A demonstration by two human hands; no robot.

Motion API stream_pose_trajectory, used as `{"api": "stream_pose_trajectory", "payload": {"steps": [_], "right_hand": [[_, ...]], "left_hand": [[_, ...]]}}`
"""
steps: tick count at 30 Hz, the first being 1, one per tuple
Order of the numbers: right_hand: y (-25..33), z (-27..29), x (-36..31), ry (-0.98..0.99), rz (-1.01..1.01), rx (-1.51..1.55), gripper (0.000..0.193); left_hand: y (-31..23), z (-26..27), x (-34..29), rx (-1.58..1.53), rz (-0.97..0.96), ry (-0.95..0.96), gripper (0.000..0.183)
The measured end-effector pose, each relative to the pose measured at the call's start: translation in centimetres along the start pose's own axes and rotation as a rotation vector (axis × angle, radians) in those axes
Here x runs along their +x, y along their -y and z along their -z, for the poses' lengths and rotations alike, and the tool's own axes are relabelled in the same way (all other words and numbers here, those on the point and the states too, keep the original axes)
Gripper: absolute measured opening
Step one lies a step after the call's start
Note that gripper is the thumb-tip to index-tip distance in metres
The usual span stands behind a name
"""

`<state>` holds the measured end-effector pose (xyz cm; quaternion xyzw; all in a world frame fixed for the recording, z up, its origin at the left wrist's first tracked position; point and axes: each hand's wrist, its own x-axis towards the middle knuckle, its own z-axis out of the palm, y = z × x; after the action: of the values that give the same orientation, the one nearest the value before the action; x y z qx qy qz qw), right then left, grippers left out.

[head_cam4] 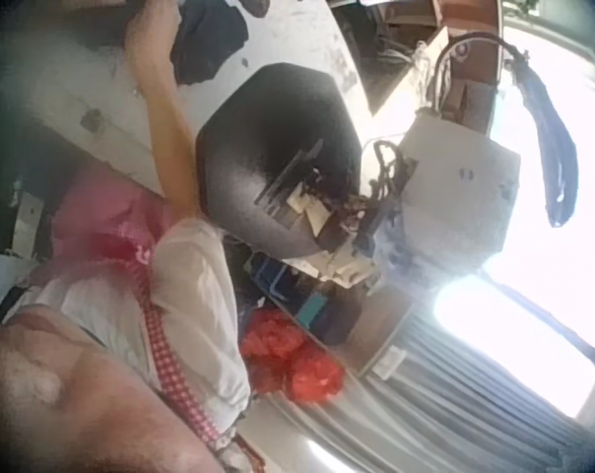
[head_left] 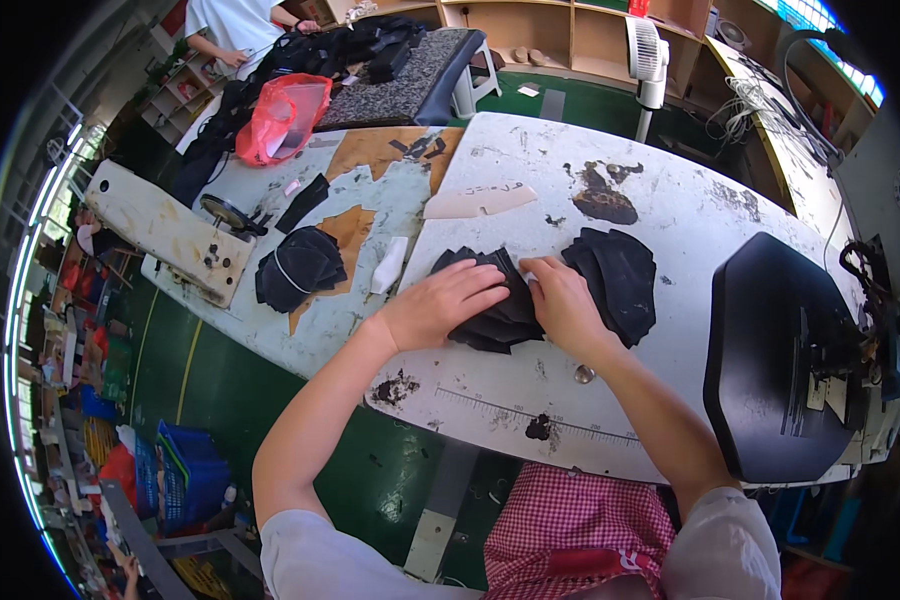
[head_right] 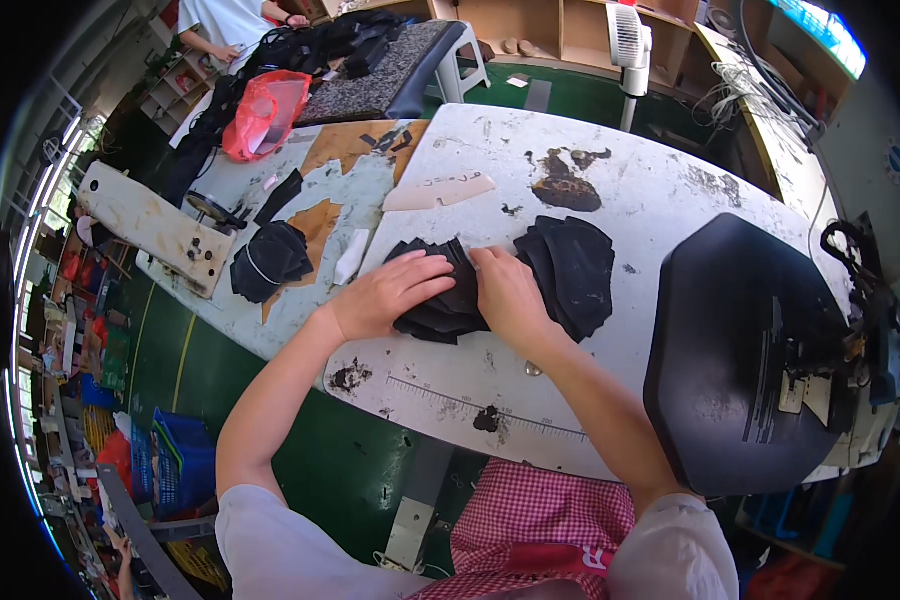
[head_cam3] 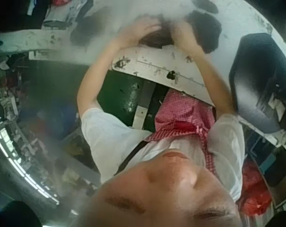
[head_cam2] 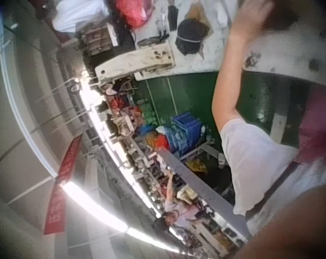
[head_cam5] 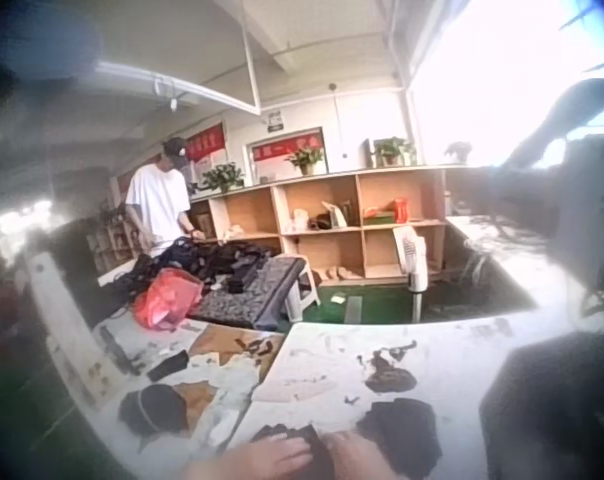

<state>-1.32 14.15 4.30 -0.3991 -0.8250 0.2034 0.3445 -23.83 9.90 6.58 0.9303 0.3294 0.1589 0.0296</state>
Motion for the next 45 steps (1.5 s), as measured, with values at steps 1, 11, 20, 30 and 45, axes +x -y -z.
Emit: {"api": "stream_pose_trajectory", "payload": {"steps": [1,11,20,30,45], "right_hand": [[-0.2,0.3,0.2,0.076,-0.044,0.123,0.031],[1.1,4.8,-1.3,0.023,-0.013,0.313,0.032],[-0.7,1.9,-1.7,0.288,-0.362,0.638,0.022],[2.0,1.0,0.1,0.173,-0.222,0.432,0.031],[4.0,-2.4,-0.5,0.439,-0.053,-0.002,0.033]], "left_hand": [[0.1,-0.1,0.3,0.021,-0.035,-0.021,0.077],[-2.7,-3.1,-3.9,-0.402,0.764,-0.711,0.045],[-7.2,-3.7,-4.9,-0.822,0.832,-0.747,0.052],[-10.8,-3.3,-0.2,-1.445,1.002,-1.102,0.051],[-10.0,-2.7,-3.6,0.500,0.964,-0.089,0.076]]}}
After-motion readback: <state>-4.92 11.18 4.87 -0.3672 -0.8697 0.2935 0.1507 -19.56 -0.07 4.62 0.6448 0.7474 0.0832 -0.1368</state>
